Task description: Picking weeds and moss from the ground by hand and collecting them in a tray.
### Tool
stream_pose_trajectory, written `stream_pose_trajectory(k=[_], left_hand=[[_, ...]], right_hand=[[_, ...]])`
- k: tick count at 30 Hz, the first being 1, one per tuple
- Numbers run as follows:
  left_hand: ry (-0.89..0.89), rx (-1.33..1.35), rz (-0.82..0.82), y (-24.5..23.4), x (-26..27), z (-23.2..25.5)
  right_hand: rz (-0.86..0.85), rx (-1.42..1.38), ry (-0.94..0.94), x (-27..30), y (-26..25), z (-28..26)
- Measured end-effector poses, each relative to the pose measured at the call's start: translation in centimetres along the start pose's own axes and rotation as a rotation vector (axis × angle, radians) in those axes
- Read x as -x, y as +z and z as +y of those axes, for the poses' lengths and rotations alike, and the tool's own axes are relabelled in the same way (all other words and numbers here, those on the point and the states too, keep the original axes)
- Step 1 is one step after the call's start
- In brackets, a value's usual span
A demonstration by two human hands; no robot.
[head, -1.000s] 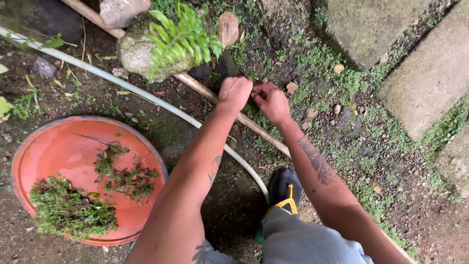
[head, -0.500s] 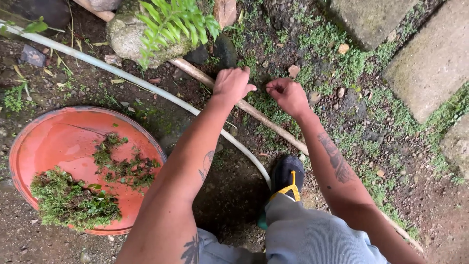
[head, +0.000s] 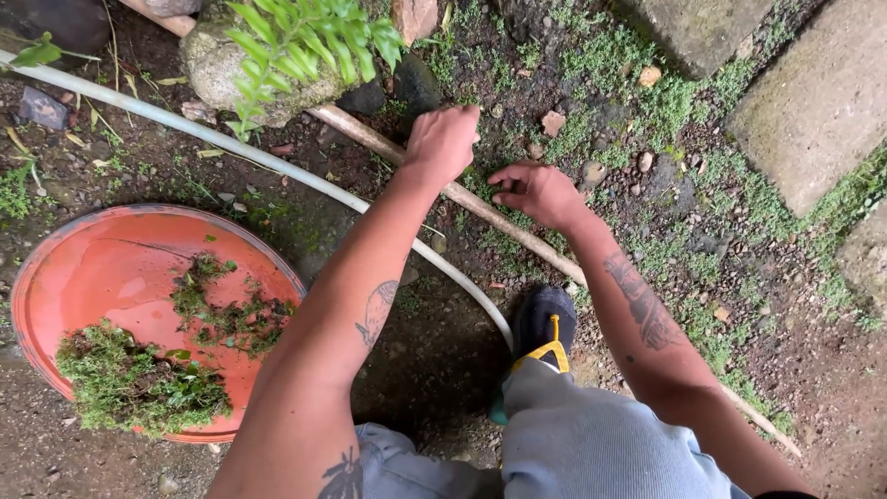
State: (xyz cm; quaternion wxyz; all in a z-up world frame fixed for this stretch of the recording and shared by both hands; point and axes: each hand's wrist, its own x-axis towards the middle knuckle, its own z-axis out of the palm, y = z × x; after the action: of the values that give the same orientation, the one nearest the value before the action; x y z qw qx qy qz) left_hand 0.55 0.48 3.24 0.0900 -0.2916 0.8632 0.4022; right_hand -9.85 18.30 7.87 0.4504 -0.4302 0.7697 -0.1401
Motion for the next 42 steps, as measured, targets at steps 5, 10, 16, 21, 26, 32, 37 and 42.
stream_pose_trajectory(k=[5, 10, 16, 21, 26, 32, 37, 42], left_hand=[[0.193, 0.003, -0.087, -0.4, 1.3, 1.7], [0.212, -0.005, -0.093, 0.9, 1.5, 1.9], [0.195, -0.027, -0.078, 1.6, 0.5, 0.1], [0.198, -0.123, -0.106, 2.9, 0.4, -0.7], [0.191, -0.231, -0.289, 2.5, 1.5, 0.4], [0.231, -0.352, -0.275, 4.8, 0.8, -1.5], [0.193, -0.353, -0.273, 5.3, 0.7, -2.0], [0.18, -0.359, -0.285, 4.3, 1.0, -1.1]], right_hand=[[0.152, 0.09, -0.11, -1.1, 1.6, 1.6], [0.211, 0.153, -0.121, -1.4, 3.7, 3.5], [0.238, 0.046, -0.111, -0.7, 3.5, 3.2], [0.246, -0.021, -0.146, 0.0, 2.6, 2.3], [0.208, -0.096, -0.224, 0.2, 2.1, 2.6], [0.19, -0.152, -0.224, 1.2, 1.3, 2.2], [0.227, -0.203, -0.22, 1.3, -0.1, 3.9], [0.07, -0.211, -0.101, 2.4, -2.3, 3.3]])
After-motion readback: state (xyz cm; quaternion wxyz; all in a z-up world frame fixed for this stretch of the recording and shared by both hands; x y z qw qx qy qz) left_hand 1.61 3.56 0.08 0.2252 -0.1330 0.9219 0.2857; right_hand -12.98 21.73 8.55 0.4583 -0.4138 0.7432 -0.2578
